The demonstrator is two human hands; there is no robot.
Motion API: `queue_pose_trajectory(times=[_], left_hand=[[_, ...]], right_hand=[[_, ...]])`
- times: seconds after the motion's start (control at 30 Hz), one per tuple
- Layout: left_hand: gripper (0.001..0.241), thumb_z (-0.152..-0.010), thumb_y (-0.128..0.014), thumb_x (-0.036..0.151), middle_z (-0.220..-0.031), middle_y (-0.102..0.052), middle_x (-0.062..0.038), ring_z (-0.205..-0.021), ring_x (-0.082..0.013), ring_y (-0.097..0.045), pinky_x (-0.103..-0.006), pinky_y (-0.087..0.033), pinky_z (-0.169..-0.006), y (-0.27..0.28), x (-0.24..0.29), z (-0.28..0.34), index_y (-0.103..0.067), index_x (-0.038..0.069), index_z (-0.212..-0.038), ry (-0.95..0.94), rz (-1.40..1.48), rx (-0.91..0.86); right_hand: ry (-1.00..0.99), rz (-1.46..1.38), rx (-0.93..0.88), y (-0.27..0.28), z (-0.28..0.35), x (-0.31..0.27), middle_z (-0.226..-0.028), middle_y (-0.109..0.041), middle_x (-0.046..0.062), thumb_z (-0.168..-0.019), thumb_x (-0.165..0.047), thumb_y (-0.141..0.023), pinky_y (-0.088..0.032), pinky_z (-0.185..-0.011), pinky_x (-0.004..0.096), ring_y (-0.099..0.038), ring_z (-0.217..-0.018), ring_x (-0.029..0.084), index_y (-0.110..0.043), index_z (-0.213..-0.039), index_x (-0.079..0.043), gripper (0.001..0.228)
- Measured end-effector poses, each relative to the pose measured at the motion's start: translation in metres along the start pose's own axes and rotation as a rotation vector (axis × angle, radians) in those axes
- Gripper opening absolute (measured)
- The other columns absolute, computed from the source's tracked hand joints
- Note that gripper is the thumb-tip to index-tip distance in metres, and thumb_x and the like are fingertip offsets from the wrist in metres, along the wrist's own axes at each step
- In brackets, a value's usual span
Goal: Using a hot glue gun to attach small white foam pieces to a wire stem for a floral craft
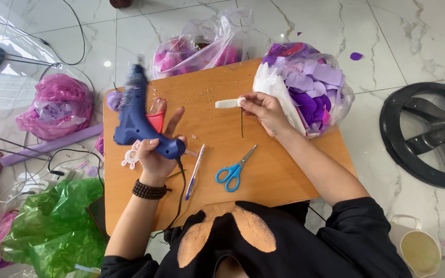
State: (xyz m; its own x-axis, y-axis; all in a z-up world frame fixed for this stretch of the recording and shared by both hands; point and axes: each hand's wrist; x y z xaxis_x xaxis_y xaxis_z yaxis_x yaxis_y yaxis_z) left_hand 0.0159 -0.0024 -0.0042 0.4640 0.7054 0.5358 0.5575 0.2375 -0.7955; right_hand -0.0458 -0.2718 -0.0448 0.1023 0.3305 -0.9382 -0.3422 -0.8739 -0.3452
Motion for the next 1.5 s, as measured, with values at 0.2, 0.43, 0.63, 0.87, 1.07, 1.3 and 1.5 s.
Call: queue_pose_trajectory(times=[0.2,0.43,0.63,0.87,1.07,1.3,1.5], left_hand=[[0.069,-0.062,-0.049,0.009,-0.105,-0.060,-0.030,-0.062,-0.0321,-0.066,-0.0300,-0.053,-0.051,0.017,-0.039,0.021,-0.040,-0.001,-0.130,0.195,-0.084,0.057],[0.055,-0.061,-0.053,0.006,-0.086,-0.060,-0.032,-0.046,-0.0261,-0.062,-0.0312,-0.046,-0.040,0.001,-0.050,0.022,-0.043,-0.015,-0.110,0.180,-0.312,-0.061],[0.038,-0.064,-0.054,0.001,-0.082,-0.061,-0.027,-0.043,-0.0209,-0.062,-0.0307,-0.049,-0.042,0.000,-0.045,0.030,-0.049,-0.010,-0.100,0.213,-0.432,0.026],[0.032,-0.064,-0.056,-0.004,-0.081,-0.057,-0.029,-0.041,-0.0243,-0.061,-0.0349,-0.050,-0.041,0.008,-0.050,0.032,-0.048,-0.010,-0.094,0.211,-0.416,0.013],[0.028,-0.063,-0.056,-0.002,-0.072,-0.057,-0.024,-0.042,-0.0218,-0.062,-0.0328,-0.050,-0.043,-0.004,-0.044,0.029,-0.051,-0.009,-0.089,0.232,-0.482,0.018],[0.027,-0.063,-0.055,-0.002,-0.061,-0.057,-0.021,-0.041,-0.0207,-0.061,-0.0303,-0.048,-0.043,0.012,-0.051,0.034,-0.052,-0.012,-0.088,0.241,-0.513,0.001],[0.028,-0.062,-0.055,-0.004,-0.071,-0.058,-0.022,-0.044,-0.0210,-0.063,-0.0317,-0.051,-0.046,0.015,-0.056,0.036,-0.052,-0.009,-0.089,0.232,-0.505,0.049]], right_hand=[[0.064,-0.103,0.140,0.013,-0.005,0.026,-0.083,-0.066,0.003,-0.081,-0.010,-0.072,-0.051,-0.066,0.017,-0.062,-0.075,0.007,-0.062,-0.099,-0.004,0.021],[0.120,-0.121,0.165,0.016,-0.006,0.040,-0.085,-0.067,0.000,-0.083,-0.013,-0.070,-0.050,-0.069,0.016,-0.061,-0.079,0.005,-0.061,-0.100,-0.008,0.019],[0.201,-0.122,0.117,0.008,0.004,0.024,-0.087,-0.063,0.002,-0.081,-0.008,-0.071,-0.049,-0.072,0.019,-0.058,-0.082,0.007,-0.060,-0.099,-0.007,0.020],[0.255,-0.063,0.105,0.000,0.014,0.014,-0.084,-0.058,0.000,-0.081,-0.006,-0.070,-0.047,-0.075,0.019,-0.055,-0.083,0.004,-0.059,-0.098,-0.006,0.020],[0.264,-0.060,0.102,-0.009,0.019,0.006,-0.083,-0.055,-0.002,-0.081,-0.008,-0.071,-0.045,-0.078,0.018,-0.053,-0.085,0.003,-0.060,-0.098,-0.007,0.020],[0.280,-0.040,0.091,-0.007,0.019,0.011,-0.088,-0.057,0.000,-0.080,-0.007,-0.071,-0.044,-0.080,0.017,-0.052,-0.090,0.004,-0.060,-0.099,-0.006,0.022],[0.266,-0.026,0.073,-0.003,0.017,0.012,-0.089,-0.056,0.000,-0.081,-0.007,-0.071,-0.044,-0.081,0.019,-0.051,-0.090,0.004,-0.059,-0.099,-0.006,0.021]])
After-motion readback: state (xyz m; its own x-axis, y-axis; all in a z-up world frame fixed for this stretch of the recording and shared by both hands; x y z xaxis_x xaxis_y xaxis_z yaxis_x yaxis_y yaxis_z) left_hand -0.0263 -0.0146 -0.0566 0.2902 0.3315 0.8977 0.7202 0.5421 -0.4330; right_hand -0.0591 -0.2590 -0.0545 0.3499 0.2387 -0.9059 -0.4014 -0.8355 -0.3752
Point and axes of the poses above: each hand's wrist, its own z-axis away from the middle knuckle, its own y-axis out of the back of the hand, x = y × z
